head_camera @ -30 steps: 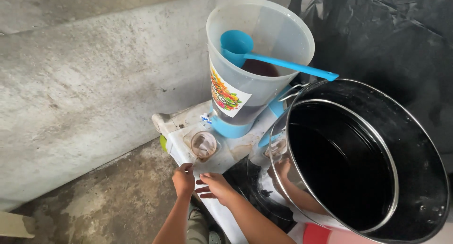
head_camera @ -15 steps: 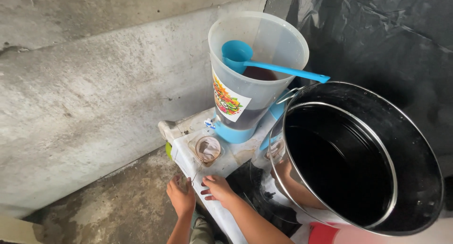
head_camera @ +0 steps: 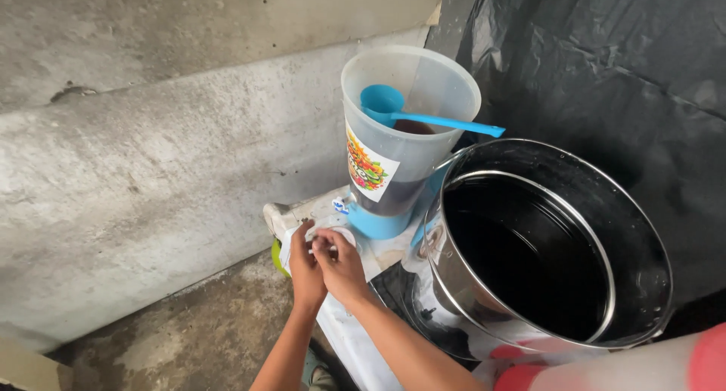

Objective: Stirring a large pot of tea and then using a scoop to pour the liquid through a cloth filter into a plastic dispenser.

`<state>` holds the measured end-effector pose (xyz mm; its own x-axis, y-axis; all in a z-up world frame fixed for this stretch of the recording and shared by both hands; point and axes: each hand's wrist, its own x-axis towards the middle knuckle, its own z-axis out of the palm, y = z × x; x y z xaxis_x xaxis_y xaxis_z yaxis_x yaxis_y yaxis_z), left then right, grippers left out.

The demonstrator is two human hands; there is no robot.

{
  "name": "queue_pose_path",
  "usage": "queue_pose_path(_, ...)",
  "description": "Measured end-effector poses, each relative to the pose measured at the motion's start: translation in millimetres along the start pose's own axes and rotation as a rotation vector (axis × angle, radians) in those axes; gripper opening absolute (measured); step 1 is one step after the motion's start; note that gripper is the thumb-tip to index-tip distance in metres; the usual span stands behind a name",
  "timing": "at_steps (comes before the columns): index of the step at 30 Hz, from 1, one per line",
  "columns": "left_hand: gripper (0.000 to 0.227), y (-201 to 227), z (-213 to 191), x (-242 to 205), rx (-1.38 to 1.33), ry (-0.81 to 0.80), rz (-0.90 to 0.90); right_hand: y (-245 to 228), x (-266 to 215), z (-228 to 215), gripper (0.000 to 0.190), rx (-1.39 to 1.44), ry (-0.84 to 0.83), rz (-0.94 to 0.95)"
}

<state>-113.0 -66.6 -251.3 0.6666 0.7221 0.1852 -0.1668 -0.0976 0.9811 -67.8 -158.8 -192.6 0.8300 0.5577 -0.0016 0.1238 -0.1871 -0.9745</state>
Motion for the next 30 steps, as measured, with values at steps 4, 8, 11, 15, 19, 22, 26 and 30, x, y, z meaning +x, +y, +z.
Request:
queue_pose_path(4,0.065,67,18,9,-0.018,-0.027,0.26,-82,-11,-19,0.048,-0.023,0.063,-0.193)
queue_pose_path(8,0.065,148,32,17,-0.12,-0.068,0.384,-168,-32,-47,0.041,-0.006,0.139,-0.436)
queue_pose_path(11,0.065,204,43,31,-0.146,-0.105,0.479,-211,-37,-67,0.041,-0.015,0.201,-0.581)
queue_pose_path(15,0.064,262,61,49,-0.143,-0.153,0.631,-243,-23,-90,0.038,-0.05,0.326,-0.745)
queue_pose_path(19,0.06,300,87,51,-0.14,-0.212,0.641,-271,-9,-122,0.039,-0.09,0.361,-0.629)
queue_pose_path(22,0.061,314,102,57,-0.127,-0.272,0.632,-282,10,-155,0.043,-0.255,0.39,-0.509)
queue_pose_path(26,0.06,299,118,80,0.03,-0.347,0.613,-276,41,-205,0.036,-0.602,0.38,-0.463)
queue_pose_path(30,0.052,248,133,125,0.327,-0.408,0.587,-248,76,-258,0.034,-0.963,0.274,-0.287)
